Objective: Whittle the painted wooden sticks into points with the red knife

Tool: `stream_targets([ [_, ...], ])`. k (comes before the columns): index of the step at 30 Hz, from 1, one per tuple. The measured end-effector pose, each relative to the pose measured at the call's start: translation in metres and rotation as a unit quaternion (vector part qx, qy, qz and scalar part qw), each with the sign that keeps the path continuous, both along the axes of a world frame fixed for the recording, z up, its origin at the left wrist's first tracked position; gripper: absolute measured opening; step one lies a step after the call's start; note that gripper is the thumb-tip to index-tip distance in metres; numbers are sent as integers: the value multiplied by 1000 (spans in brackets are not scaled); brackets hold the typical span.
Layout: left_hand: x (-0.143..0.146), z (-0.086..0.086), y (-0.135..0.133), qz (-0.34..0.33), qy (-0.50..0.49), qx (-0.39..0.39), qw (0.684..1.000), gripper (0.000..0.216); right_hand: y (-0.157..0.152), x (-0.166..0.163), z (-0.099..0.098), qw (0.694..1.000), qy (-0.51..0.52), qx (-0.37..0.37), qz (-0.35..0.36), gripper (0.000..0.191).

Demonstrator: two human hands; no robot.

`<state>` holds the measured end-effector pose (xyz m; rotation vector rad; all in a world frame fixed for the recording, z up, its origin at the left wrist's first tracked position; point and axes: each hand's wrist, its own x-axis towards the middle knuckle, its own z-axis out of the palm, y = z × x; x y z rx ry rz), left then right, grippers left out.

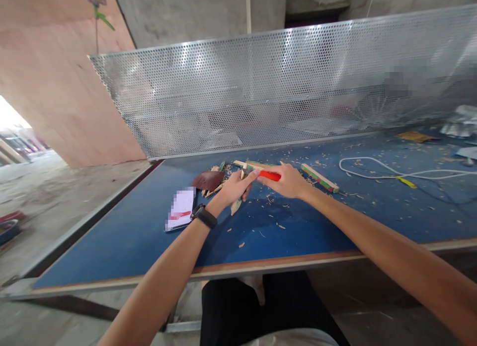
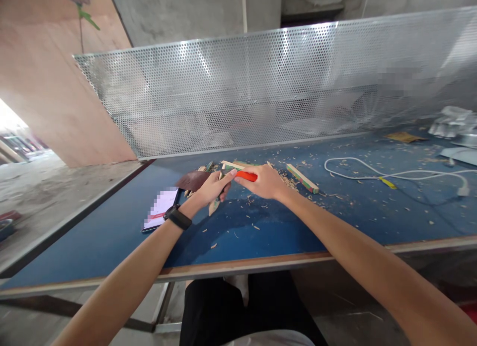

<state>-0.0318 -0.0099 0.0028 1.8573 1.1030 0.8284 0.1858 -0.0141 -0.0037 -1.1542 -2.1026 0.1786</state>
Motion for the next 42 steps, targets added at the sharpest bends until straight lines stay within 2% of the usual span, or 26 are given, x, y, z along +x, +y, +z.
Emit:
stream_targets([
  [5, 0, -1, 1, 9, -21, -7, 1000, 63, -3, -5, -1, 994, -30, 48, -93, 53],
  [9, 3, -2, 1, 36, -33, -14, 999, 64, -5, -8, -1, 990, -35, 67, -116, 52],
  [13, 5, -3, 2, 45, -39, -14, 998, 67, -5, -9, 1, 994, -2, 44, -100, 52],
  [17, 6, 0, -2, 52, -33, -8, 998, 65, -5, -6, 3, 999, 13, 14, -43, 55],
  [22, 3, 1, -2, 26, -41, -17, 999, 56, -2, -2, 3, 1000, 14, -20, 8, 56],
  [26, -2, -4, 4, 13, -33, -23, 999, 53, 1, -1, 1, 1000, 7, -22, 18, 50],
  [30, -4, -7, 7, 0, -3, -9, 1000, 59, 2, -1, 0, 1000, -4, -16, -10, 51],
  [36, -3, -4, 5, 25, 34, 5, 999, 59, -2, -3, 1, 993, -56, 15, -106, 59],
  [42, -3, -9, 8, 35, 30, 29, 998, 61, -3, -6, 1, 989, -64, 22, -128, 58],
])
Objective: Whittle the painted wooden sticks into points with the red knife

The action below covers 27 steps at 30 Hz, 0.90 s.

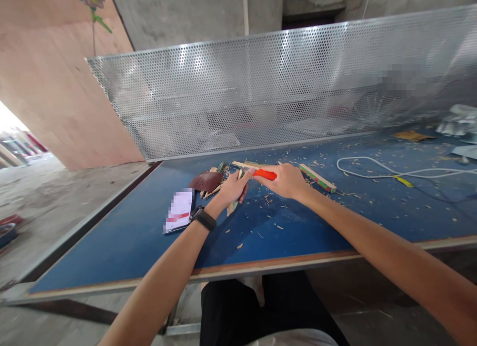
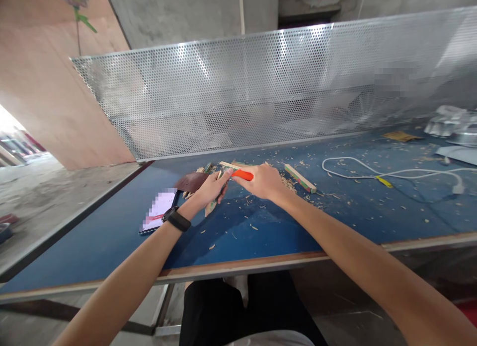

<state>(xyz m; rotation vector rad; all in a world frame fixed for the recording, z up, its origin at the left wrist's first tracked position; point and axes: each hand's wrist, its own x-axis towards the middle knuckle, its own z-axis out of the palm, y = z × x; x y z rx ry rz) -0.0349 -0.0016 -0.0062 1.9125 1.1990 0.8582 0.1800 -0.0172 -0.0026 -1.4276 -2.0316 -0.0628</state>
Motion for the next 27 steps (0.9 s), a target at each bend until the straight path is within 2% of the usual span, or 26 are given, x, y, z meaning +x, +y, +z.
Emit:
stream_targets([
  [4, 0, -1, 0, 13, 9, 16, 1000, 66, -2, -1, 1, 999, 29, -18, 15, 59],
  [9, -1, 0, 0, -15, 6, 18, 1000, 67, 0, 2, 3, 992, 57, -37, 109, 55],
  [13, -2, 1, 0, -23, 12, 23, 999, 67, 4, 5, 2, 988, 47, -45, 137, 58],
  [16, -1, 1, -1, -14, 13, 27, 999, 65, 5, 7, 0, 991, 41, -44, 118, 60],
  [22, -1, 1, 0, -1, 26, 33, 999, 62, 5, 5, -3, 1000, 8, -12, 28, 63],
  [27, 1, 1, 0, 19, 15, 14, 1000, 62, 3, 1, -3, 1000, -5, 10, 2, 59],
])
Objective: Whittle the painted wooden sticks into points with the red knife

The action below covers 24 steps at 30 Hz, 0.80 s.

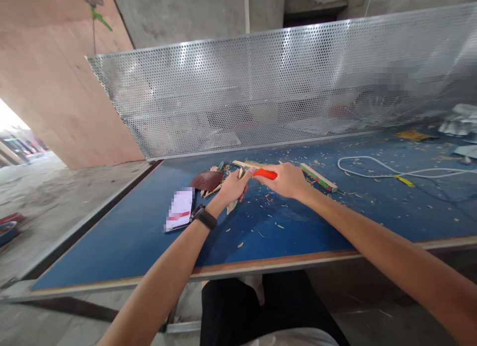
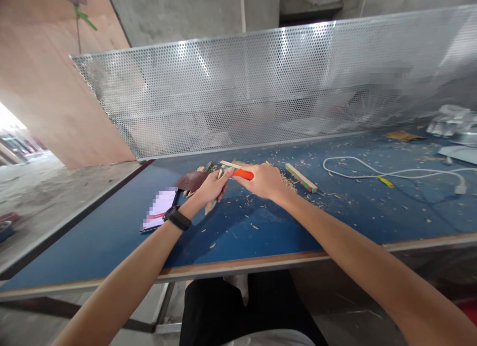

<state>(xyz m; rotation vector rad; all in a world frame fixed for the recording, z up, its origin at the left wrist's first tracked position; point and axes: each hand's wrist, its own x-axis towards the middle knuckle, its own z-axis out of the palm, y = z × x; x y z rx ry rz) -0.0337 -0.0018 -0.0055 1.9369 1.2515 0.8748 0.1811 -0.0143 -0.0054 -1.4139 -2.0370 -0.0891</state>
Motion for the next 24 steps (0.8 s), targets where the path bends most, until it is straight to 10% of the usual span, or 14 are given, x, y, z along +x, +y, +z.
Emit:
stream_targets([
  [24, 2, 8, -8, 1, -11, -19, 1000, 56, 3, 11, 6, 991, 48, -60, 106, 51],
])
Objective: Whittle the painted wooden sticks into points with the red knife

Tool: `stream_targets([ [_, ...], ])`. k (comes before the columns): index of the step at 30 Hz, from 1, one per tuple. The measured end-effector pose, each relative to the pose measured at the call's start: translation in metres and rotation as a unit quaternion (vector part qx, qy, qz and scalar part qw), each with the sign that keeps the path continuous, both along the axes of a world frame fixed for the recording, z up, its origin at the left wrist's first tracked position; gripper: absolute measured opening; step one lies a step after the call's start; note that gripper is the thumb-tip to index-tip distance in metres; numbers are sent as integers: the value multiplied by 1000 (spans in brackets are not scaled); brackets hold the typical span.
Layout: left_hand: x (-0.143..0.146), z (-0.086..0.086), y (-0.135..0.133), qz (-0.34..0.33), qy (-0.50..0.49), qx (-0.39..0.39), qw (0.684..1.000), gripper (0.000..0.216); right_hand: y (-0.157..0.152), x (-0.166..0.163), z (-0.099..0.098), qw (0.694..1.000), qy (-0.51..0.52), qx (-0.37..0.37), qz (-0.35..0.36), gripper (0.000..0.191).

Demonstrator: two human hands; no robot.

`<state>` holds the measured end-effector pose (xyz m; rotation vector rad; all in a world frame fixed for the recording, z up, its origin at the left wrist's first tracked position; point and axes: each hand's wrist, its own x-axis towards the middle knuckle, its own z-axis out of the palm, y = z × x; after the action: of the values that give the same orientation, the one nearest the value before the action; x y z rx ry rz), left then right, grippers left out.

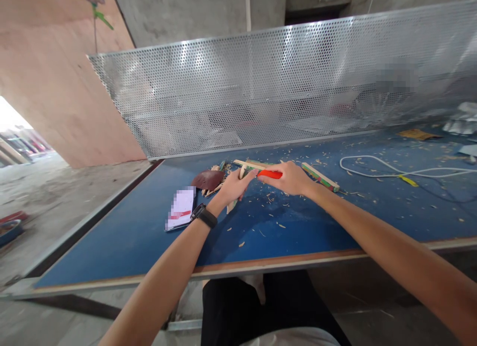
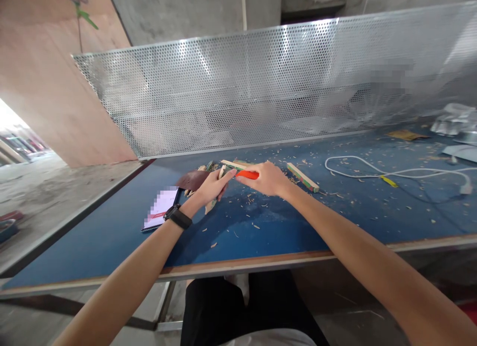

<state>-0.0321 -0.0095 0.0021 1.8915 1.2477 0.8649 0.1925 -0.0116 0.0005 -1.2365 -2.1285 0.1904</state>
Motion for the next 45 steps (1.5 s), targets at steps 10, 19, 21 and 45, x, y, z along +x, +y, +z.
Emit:
stream_targets([
  [10, 0, -1, 1, 1, 13, 28, 1000, 57, -1, -5, -3, 997, -28, 17, -70, 51],
  [19, 2, -1, 1, 48, 22, 9, 999, 63, -9, -18, -5, 988, -56, 54, -133, 51],
  [21, 4, -3, 2, 60, 22, 6, 998, 64, -13, -22, -4, 987, -47, 49, -147, 50],
  [45, -2, 1, 0, -27, 28, 23, 999, 61, 1, 2, 0, 999, -27, -12, -13, 53],
])
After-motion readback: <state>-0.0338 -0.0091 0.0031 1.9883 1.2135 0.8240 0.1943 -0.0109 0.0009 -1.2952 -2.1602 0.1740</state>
